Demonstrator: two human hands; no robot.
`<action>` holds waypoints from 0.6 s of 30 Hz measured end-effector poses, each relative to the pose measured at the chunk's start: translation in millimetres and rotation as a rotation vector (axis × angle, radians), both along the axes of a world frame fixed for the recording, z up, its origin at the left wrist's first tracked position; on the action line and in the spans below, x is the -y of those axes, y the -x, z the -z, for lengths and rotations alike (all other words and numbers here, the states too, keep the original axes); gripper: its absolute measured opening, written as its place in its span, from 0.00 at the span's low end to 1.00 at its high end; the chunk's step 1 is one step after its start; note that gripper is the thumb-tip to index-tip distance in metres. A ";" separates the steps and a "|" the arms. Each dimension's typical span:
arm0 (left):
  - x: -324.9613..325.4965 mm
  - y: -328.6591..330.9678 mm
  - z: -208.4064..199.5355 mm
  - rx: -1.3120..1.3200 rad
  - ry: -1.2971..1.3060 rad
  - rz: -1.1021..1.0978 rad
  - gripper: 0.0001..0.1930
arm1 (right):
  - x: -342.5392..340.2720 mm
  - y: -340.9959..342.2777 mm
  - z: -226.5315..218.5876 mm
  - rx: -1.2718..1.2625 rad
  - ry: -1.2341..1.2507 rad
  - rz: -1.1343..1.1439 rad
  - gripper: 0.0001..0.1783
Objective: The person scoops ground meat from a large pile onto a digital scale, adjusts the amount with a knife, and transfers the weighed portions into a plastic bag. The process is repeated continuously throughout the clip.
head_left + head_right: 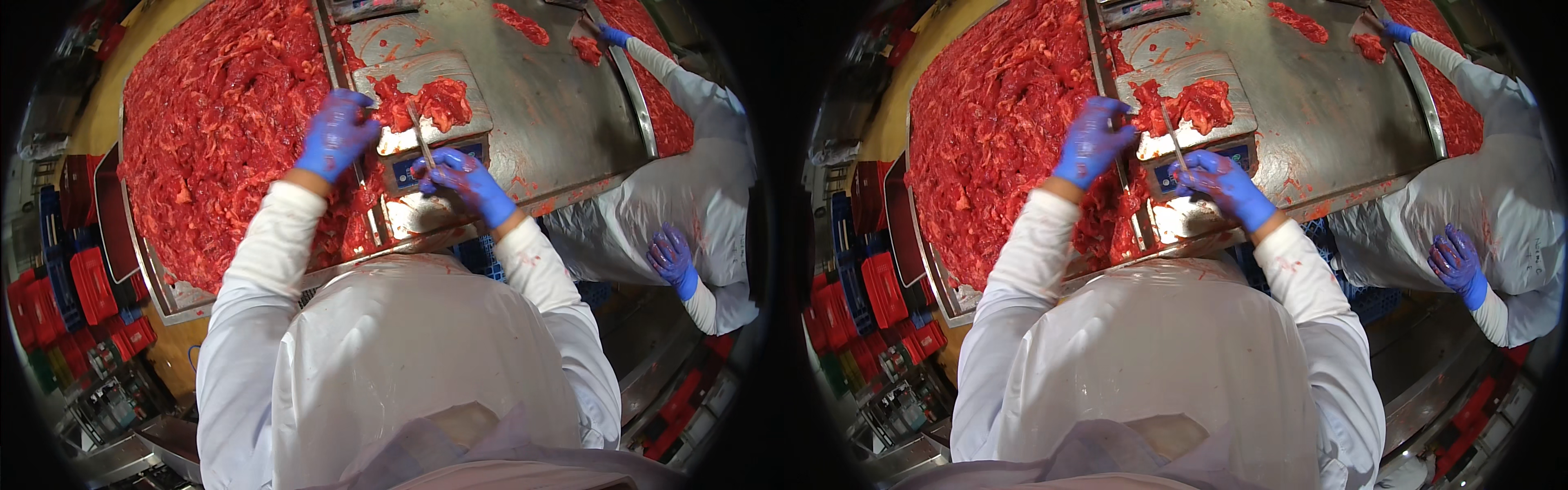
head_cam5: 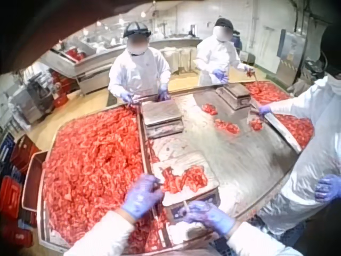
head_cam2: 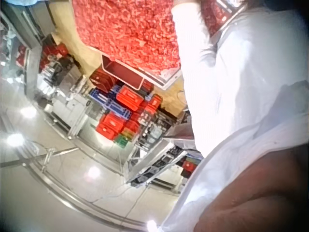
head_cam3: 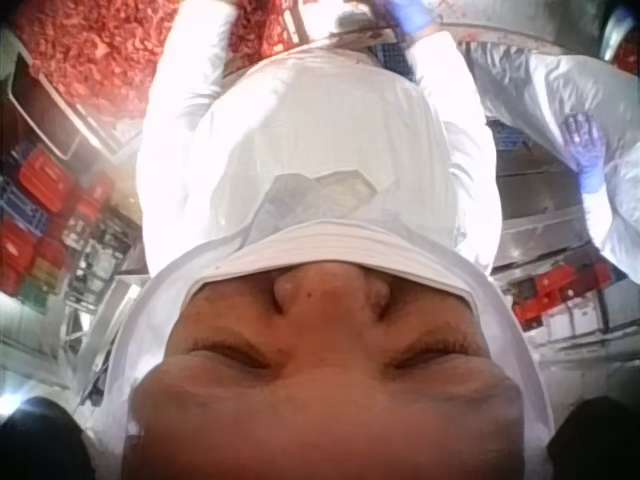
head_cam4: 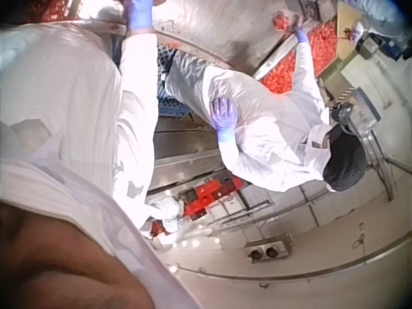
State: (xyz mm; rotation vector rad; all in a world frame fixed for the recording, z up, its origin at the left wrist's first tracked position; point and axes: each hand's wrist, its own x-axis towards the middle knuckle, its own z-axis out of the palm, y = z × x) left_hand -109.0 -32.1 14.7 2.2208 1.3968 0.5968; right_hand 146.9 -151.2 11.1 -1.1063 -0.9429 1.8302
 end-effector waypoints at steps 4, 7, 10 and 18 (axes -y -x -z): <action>-7.9 4.5 13.4 -0.245 0.034 0.041 0.11 | -2.4 -13.3 9.7 0.206 0.003 -0.097 0.19; -45.1 116.2 42.3 -0.389 0.119 -0.318 0.13 | 33.7 -64.2 16.8 0.125 0.029 -0.092 0.17; -43.2 152.0 6.9 -0.627 0.029 -0.542 0.18 | 56.8 -96.2 29.8 0.043 0.034 0.155 0.16; -69.7 -2.7 11.7 0.015 -0.205 0.153 0.19 | 3.6 0.7 31.5 0.114 0.033 -0.056 0.14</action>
